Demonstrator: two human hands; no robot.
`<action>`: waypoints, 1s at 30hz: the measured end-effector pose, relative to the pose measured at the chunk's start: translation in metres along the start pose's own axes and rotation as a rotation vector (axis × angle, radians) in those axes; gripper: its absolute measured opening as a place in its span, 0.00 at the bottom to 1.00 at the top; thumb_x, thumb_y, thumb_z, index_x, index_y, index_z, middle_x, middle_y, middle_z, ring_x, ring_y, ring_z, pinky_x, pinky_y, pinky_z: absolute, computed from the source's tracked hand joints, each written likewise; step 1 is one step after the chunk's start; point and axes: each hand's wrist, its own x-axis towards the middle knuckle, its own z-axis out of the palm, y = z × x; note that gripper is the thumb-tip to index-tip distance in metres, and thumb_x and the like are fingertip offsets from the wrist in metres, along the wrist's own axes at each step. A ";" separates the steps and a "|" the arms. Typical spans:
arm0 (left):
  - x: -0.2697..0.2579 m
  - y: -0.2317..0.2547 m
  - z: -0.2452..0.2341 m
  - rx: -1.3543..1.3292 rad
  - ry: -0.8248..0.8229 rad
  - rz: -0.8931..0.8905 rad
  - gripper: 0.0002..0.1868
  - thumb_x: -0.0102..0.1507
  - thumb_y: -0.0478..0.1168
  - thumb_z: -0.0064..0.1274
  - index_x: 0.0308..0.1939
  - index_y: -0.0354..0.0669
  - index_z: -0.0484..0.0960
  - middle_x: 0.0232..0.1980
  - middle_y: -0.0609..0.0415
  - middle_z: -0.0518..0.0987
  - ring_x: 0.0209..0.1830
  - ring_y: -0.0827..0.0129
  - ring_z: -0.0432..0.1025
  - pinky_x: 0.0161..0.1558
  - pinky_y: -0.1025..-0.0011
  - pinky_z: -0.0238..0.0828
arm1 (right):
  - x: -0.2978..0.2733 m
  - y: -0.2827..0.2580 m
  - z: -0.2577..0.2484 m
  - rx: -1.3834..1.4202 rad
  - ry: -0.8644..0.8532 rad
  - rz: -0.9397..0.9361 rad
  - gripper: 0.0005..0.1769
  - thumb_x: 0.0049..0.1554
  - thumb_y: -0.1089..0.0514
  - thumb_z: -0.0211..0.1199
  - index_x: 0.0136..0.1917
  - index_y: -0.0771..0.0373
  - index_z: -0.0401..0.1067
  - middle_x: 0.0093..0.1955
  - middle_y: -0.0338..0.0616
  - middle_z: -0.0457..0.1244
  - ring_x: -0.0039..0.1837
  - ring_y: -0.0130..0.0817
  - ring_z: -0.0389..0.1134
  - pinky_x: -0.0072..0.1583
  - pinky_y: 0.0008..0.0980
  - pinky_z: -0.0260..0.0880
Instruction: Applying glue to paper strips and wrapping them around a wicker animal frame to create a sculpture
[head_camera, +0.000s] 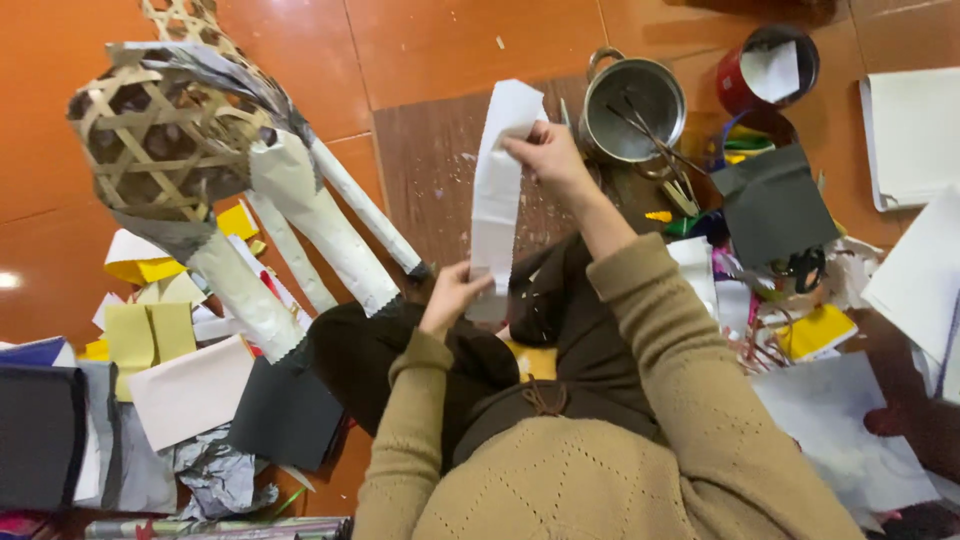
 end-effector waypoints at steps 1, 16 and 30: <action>-0.003 -0.014 -0.003 0.001 0.004 0.006 0.07 0.55 0.36 0.65 0.34 0.41 0.84 0.29 0.57 0.79 0.32 0.74 0.68 0.37 0.72 0.69 | 0.004 -0.007 0.002 0.001 -0.005 -0.006 0.08 0.52 0.61 0.71 0.42 0.67 0.75 0.23 0.42 0.61 0.17 0.21 0.55 0.20 0.21 0.51; 0.023 -0.107 -0.015 -0.209 0.030 -0.223 0.13 0.56 0.33 0.64 0.44 0.37 0.83 0.34 0.56 0.82 0.31 0.78 0.73 0.35 0.79 0.72 | 0.043 0.096 -0.021 0.024 0.176 0.149 0.09 0.51 0.63 0.69 0.39 0.69 0.70 0.23 0.49 0.62 0.24 0.31 0.67 0.24 0.21 0.65; 0.028 -0.126 -0.015 -0.166 0.019 -0.268 0.14 0.56 0.32 0.64 0.45 0.36 0.82 0.34 0.53 0.83 0.31 0.77 0.75 0.34 0.79 0.74 | 0.039 0.097 -0.032 0.189 0.168 0.183 0.08 0.53 0.63 0.68 0.42 0.62 0.70 0.32 0.47 0.66 0.31 0.34 0.71 0.29 0.23 0.73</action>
